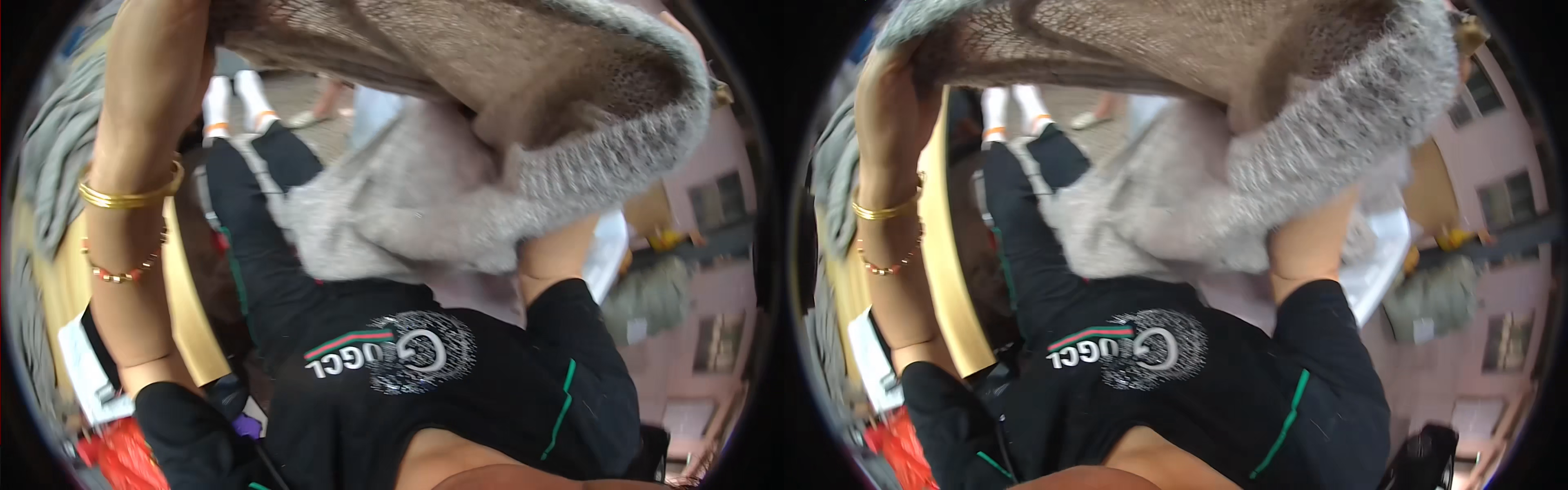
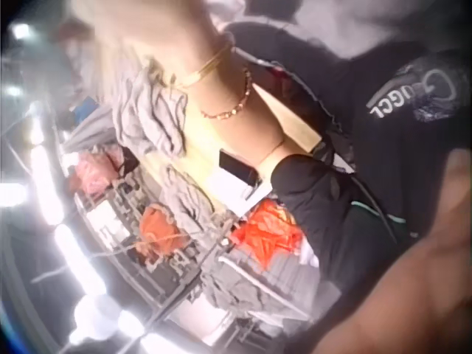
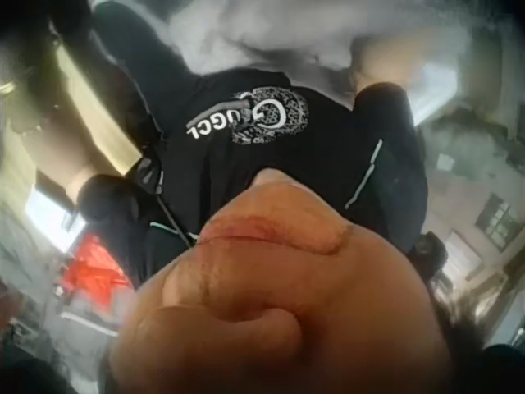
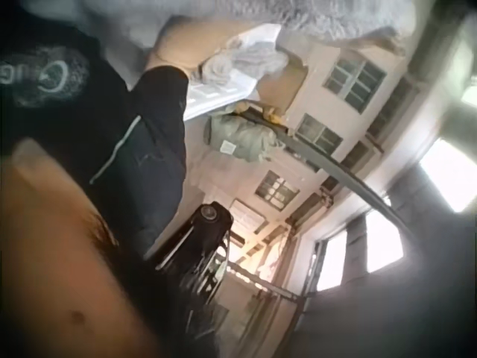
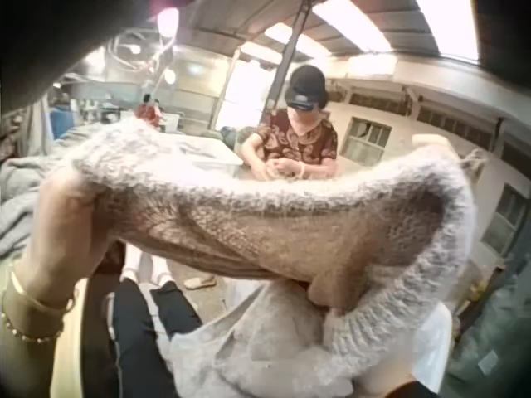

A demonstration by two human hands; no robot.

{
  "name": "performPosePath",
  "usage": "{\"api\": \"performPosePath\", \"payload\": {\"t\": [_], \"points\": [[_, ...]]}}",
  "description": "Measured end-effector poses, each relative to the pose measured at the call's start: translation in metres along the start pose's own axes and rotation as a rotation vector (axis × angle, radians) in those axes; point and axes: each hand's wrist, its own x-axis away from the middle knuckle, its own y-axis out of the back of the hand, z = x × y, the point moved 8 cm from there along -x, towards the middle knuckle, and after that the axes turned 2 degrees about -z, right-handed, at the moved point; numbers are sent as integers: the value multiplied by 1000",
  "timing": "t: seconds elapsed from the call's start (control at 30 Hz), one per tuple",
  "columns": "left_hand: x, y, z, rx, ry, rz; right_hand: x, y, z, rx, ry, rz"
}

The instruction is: Trimming loose threads and inspecting decorative elements on a grey sweater.

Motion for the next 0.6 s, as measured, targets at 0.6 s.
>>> {"api": "performPosePath", "payload": {"t": [0.6], "points": [[134, 16, 37, 31, 986, -35, -31, -201, -111, -516, -874, 785]]}}
